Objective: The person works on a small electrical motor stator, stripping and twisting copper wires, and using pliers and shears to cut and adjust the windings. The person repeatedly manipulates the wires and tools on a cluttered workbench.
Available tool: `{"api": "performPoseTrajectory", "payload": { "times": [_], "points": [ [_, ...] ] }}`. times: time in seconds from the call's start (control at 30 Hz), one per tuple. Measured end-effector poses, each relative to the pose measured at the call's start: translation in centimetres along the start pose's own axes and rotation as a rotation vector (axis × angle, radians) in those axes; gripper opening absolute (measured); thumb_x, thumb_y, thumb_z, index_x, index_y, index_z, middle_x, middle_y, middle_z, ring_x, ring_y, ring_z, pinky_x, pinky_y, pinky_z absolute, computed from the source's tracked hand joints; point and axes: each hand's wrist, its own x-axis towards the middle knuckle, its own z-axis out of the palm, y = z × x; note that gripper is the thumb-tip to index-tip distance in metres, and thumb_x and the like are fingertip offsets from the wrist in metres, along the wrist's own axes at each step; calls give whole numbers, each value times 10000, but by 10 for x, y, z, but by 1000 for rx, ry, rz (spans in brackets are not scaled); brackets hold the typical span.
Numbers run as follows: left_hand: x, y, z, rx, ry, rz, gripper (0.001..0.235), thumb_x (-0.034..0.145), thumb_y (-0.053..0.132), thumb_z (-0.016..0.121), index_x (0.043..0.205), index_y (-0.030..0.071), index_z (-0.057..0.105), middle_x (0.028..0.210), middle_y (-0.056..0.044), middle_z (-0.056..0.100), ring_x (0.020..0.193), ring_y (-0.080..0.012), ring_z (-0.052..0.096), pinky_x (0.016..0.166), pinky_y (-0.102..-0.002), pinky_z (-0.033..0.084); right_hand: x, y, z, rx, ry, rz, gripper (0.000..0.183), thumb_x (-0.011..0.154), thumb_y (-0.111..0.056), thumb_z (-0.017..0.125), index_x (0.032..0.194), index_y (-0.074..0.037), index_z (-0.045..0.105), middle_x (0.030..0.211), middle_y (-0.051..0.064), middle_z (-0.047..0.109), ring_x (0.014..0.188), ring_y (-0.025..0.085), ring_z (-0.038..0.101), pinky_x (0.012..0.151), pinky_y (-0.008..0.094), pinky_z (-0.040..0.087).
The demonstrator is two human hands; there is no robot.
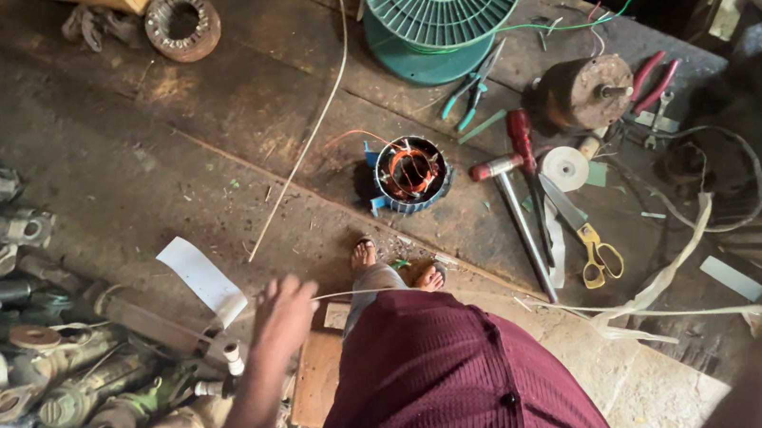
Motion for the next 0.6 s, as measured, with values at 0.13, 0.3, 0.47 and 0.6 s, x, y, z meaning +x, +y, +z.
{"api": "performPoseTrajectory", "payload": {
  "times": [0.13, 0.3, 0.47, 0.6],
  "points": [
    [54, 81, -35, -659, 2, 47, 205, 974, 233, 680, 1132, 105, 703, 1124, -144, 724, 954, -288, 736, 787, -403, 619, -86, -76, 71, -102, -577, -822, 192, 958, -14, 508, 1065, -50, 663, 1138, 169, 679, 1053, 361, 671, 861, 421, 540],
    [89, 158, -90, -1043, -105, 153, 261, 988, 261, 633, 1161, 67, 652, 1007, -80, 756, 889, -228, 758, 766, -330, 602, -143, -165, 95, 65, -872, -729, 155, 930, -141, 689, 1064, -67, 711, 931, 92, 743, 849, 292, 719, 738, 405, 565],
    [100, 163, -110, -1024, -28, 223, 253, 1002, 302, 661, 1025, 52, 698, 961, -86, 750, 894, -221, 751, 785, -330, 572, -145, -190, 96, 143, -832, -748, 151, 899, -144, 739, 1030, -80, 703, 924, 80, 727, 826, 293, 718, 722, 387, 565],
    [101, 152, -103, -936, 3, 98, 281, 936, 345, 703, 944, 64, 709, 866, -67, 752, 802, -224, 746, 712, -341, 560, -147, -186, 102, 159, -807, -717, 144, 859, -111, 746, 1003, -105, 754, 903, 73, 708, 756, 244, 705, 665, 364, 562]
  ]
}}
